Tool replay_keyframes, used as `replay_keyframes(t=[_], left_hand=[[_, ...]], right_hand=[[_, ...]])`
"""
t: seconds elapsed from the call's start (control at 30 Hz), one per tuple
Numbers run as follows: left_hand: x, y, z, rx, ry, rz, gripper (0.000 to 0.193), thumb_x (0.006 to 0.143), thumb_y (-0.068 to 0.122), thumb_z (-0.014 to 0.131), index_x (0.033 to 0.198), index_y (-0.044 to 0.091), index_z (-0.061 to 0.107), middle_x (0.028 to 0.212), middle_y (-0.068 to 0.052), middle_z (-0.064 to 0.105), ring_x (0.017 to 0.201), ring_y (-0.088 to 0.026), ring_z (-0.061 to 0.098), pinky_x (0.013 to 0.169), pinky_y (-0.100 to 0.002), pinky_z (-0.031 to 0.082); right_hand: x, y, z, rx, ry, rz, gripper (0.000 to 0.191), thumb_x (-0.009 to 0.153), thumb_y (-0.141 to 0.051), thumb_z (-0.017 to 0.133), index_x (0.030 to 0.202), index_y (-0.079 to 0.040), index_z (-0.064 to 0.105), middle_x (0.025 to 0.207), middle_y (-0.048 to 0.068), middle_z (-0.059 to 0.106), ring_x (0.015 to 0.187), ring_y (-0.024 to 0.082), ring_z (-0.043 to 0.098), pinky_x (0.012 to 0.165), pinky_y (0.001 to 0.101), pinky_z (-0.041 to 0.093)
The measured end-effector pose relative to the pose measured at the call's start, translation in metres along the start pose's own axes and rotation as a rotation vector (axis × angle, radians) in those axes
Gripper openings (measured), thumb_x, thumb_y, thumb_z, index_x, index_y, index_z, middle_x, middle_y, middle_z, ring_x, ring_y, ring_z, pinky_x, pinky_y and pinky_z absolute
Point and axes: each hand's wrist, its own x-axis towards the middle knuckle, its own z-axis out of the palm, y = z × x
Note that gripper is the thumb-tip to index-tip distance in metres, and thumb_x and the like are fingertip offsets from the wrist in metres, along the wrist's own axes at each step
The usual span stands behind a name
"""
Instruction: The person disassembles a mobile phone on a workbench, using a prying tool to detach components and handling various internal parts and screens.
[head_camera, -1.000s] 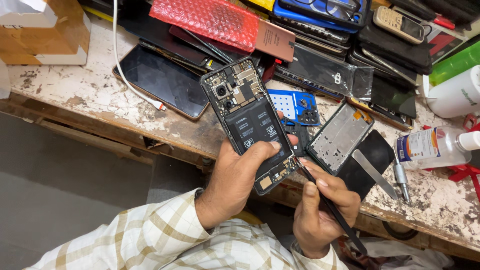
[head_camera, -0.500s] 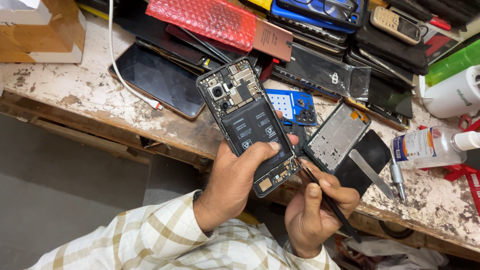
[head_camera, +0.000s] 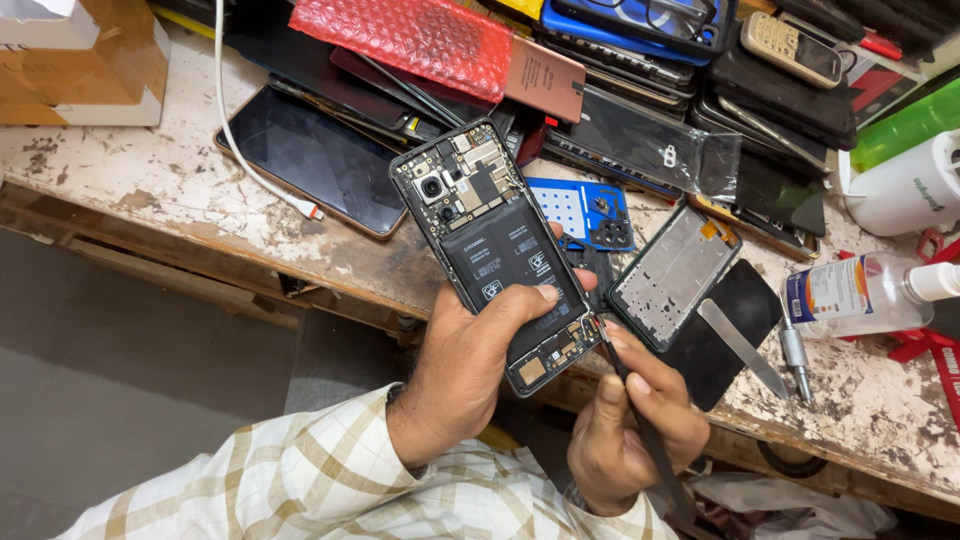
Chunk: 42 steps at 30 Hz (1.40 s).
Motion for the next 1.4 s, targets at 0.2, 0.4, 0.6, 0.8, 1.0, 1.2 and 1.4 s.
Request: replay_keyframes(t=[0.2, 0.4, 0.6, 0.8, 1.0, 1.2, 1.4], left_hand=[[0.001, -0.001, 0.001, -0.044, 0.007, -0.006, 0.039, 0.092, -0.001, 0.053, 0.131, -0.006, 0.055, 0.11, -0.021, 0.073, 0.096, -0.022, 0.073, 0.085, -0.034, 0.061], [0.002, -0.003, 0.0, -0.057, 0.017, -0.012, 0.037, 0.092, -0.001, 0.054, 0.129, -0.007, 0.055, 0.112, -0.021, 0.073, 0.097, -0.022, 0.073, 0.086, -0.034, 0.061], [0.002, -0.004, -0.001, -0.059, 0.026, -0.009, 0.038, 0.092, -0.001, 0.054, 0.13, -0.005, 0.056, 0.111, -0.019, 0.073, 0.095, -0.021, 0.073, 0.086, -0.033, 0.061], [0.002, -0.005, -0.003, -0.016, 0.028, -0.004, 0.039, 0.092, 0.0, 0.054, 0.131, -0.005, 0.056, 0.112, -0.018, 0.074, 0.096, -0.02, 0.073, 0.085, -0.033, 0.061], [-0.002, -0.011, -0.002, 0.046, 0.026, -0.061, 0.041, 0.091, 0.001, 0.054, 0.132, -0.004, 0.056, 0.112, -0.018, 0.074, 0.097, -0.019, 0.073, 0.085, -0.032, 0.061], [-0.007, -0.013, -0.003, 0.011, -0.016, -0.053, 0.045, 0.093, 0.001, 0.053, 0.137, -0.004, 0.051, 0.115, -0.018, 0.072, 0.1, -0.02, 0.072, 0.088, -0.032, 0.06], [-0.005, -0.005, -0.002, 0.033, -0.014, -0.024, 0.047, 0.093, 0.0, 0.053, 0.139, -0.004, 0.05, 0.115, -0.018, 0.072, 0.099, -0.021, 0.072, 0.087, -0.034, 0.061]], right_hand=[[-0.002, 0.002, -0.001, 0.035, 0.013, 0.034, 0.024, 0.105, 0.002, 0.062, 0.118, -0.005, 0.043, 0.116, 0.027, 0.064, 0.113, 0.034, 0.071, 0.107, 0.047, 0.06], [-0.007, 0.005, -0.005, 0.176, 0.037, 0.152, 0.022, 0.108, 0.002, 0.061, 0.12, -0.006, 0.044, 0.119, 0.027, 0.066, 0.116, 0.032, 0.07, 0.11, 0.0438, 0.058], [-0.009, 0.004, -0.007, 0.283, 0.054, 0.25, 0.019, 0.111, 0.001, 0.058, 0.12, -0.007, 0.044, 0.12, 0.026, 0.066, 0.118, 0.03, 0.069, 0.11, 0.0436, 0.057], [-0.008, 0.002, -0.009, 0.409, 0.065, 0.341, 0.017, 0.111, -0.001, 0.058, 0.121, -0.007, 0.045, 0.119, 0.026, 0.067, 0.118, 0.031, 0.069, 0.112, 0.0469, 0.055], [-0.002, -0.002, -0.009, 0.29, 0.071, 0.319, 0.013, 0.113, -0.002, 0.058, 0.116, -0.004, 0.045, 0.117, 0.026, 0.068, 0.114, 0.032, 0.07, 0.111, 0.0457, 0.055], [0.01, -0.015, -0.014, 0.327, 0.062, 0.354, 0.017, 0.108, 0.0, 0.057, 0.119, -0.004, 0.045, 0.111, 0.027, 0.067, 0.109, 0.035, 0.073, 0.106, 0.0481, 0.058], [0.021, -0.021, -0.023, 0.239, -0.02, 0.219, 0.018, 0.105, 0.005, 0.059, 0.115, 0.0, 0.044, 0.099, 0.022, 0.064, 0.099, 0.036, 0.074, 0.104, 0.0581, 0.061]])
